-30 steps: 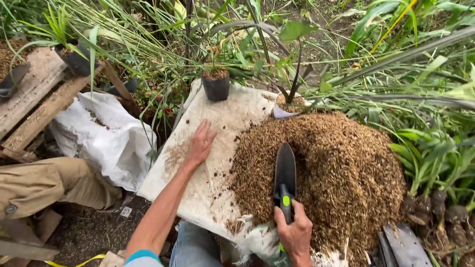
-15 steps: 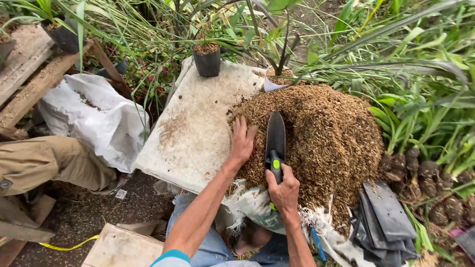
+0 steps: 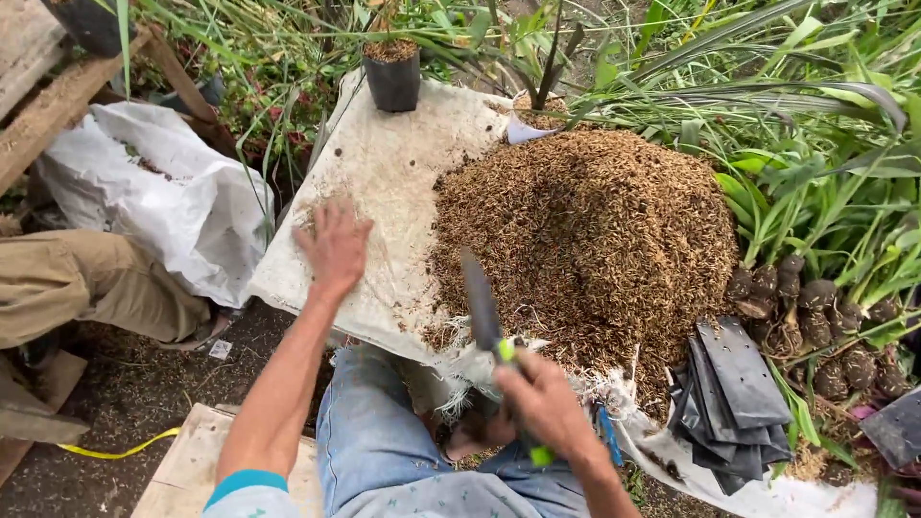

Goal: Mixing and spreading soil or rice husks on a work table using a hand trowel.

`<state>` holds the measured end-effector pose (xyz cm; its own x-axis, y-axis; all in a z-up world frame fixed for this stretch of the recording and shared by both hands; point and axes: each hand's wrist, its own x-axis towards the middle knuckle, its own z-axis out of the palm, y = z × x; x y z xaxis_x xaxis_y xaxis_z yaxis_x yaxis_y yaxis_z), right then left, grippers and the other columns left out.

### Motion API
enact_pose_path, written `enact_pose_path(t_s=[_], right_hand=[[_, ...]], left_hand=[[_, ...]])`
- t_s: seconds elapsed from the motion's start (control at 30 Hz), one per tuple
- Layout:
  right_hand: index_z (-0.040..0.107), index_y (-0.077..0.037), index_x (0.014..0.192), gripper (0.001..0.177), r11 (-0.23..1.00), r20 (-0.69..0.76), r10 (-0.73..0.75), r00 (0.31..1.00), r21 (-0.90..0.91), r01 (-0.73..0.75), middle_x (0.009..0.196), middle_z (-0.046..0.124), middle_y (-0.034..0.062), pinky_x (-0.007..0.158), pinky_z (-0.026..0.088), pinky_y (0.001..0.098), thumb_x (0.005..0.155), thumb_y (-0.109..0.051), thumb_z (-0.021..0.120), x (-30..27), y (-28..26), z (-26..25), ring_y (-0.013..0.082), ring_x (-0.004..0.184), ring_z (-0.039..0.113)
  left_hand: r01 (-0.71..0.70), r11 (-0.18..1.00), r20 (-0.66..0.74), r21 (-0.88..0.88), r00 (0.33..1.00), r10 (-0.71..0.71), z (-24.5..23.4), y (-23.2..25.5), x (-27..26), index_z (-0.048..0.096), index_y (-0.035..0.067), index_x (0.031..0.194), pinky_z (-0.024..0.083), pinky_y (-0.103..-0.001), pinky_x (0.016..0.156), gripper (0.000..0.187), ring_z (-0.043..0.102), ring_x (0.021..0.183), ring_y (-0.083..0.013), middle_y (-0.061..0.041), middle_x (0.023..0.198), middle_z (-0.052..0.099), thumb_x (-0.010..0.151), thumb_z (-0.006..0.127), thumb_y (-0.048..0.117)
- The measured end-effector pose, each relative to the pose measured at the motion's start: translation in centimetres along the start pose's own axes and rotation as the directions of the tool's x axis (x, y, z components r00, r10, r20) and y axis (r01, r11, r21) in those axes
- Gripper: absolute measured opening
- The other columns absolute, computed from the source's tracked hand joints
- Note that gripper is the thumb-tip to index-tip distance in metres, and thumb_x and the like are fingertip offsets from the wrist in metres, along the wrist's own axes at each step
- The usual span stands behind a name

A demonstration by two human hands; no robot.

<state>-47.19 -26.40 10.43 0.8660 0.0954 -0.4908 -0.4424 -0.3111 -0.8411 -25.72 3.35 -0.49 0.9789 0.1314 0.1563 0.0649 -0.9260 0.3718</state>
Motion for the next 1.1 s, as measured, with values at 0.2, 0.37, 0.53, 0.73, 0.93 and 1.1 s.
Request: enact_pose_path(t_s=[0.2,0.37,0.53,0.73,0.93,1.1], right_hand=[[0.056,-0.006,0.092,0.018,0.989,0.3,0.145,0.943,-0.043,-0.139,0.064,0.066,0.0118,0.045,0.046,0.0262,0.104,-0.02,0.055,-0.7,-0.6,5.5,0.0161,0.046,0.057],[0.058,-0.007,0.095,0.02,0.988,0.192,0.142,0.971,0.027,-0.149,0.078,0.077,0.0131,0.042,0.051,0.0259,0.103,-0.025,0.055,1.7,0.8,5.1,0.0151,0.046,0.061],[0.061,-0.007,0.092,0.028,0.994,0.088,0.103,0.991,-0.053,-0.099,0.066,0.069,0.0077,0.045,0.055,0.0261,0.108,-0.028,0.052,4.9,1.0,4.1,0.0172,0.048,0.063],[0.068,0.0,0.093,0.031,0.997,-0.077,-0.071,0.994,-0.046,0.068,0.053,0.067,0.0154,0.041,0.048,0.0284,0.099,-0.029,0.06,9.1,-0.6,4.4,0.0196,0.04,0.061],[0.068,0.003,0.092,0.024,0.974,-0.129,-0.12,0.984,0.177,0.142,0.05,0.064,0.0178,0.036,0.046,0.0293,0.096,-0.021,0.063,9.3,-2.0,0.5,0.0212,0.036,0.06],[0.067,0.011,0.109,0.031,0.889,-0.252,-0.208,0.945,0.354,0.291,0.07,0.069,0.0241,0.035,0.055,0.0326,0.095,-0.016,0.063,10.1,0.9,-4.5,0.0215,0.043,0.065]], left_hand=[[0.039,0.998,-0.065,-0.045,0.997,-0.042,2.6,-3.2,0.4,0.031,0.016,0.16,0.005,-0.071,0.119,0.072,0.016,0.154,-0.0394,-0.017,0.166,0.028,0.106,0.027,0.063],[-0.005,1.0,-0.096,-0.022,0.995,0.003,4.0,-4.5,0.8,0.042,0.009,0.153,0.003,-0.072,0.118,0.078,0.018,0.154,-0.0433,-0.021,0.164,0.03,0.104,0.018,0.065],[0.002,1.0,-0.08,-0.011,0.997,-0.003,4.7,-4.7,1.0,0.038,0.01,0.156,0.001,-0.07,0.119,0.084,0.013,0.156,-0.042,-0.019,0.166,0.025,0.102,0.008,0.068],[0.071,0.996,-0.044,-0.046,0.996,-0.073,2.1,-3.0,-0.1,0.046,0.013,0.155,0.005,-0.067,0.123,0.077,0.021,0.156,-0.0348,-0.02,0.166,0.035,0.109,0.017,0.068],[0.08,0.997,-0.035,-0.022,0.996,-0.081,2.3,-3.1,0.1,0.046,0.014,0.155,0.007,-0.067,0.123,0.072,0.022,0.156,-0.034,-0.018,0.166,0.036,0.111,0.018,0.064],[0.073,0.997,-0.035,0.012,0.997,-0.073,2.5,-3.2,0.0,0.045,0.015,0.156,0.008,-0.067,0.123,0.068,0.022,0.156,-0.0344,-0.019,0.166,0.037,0.112,0.02,0.061]])
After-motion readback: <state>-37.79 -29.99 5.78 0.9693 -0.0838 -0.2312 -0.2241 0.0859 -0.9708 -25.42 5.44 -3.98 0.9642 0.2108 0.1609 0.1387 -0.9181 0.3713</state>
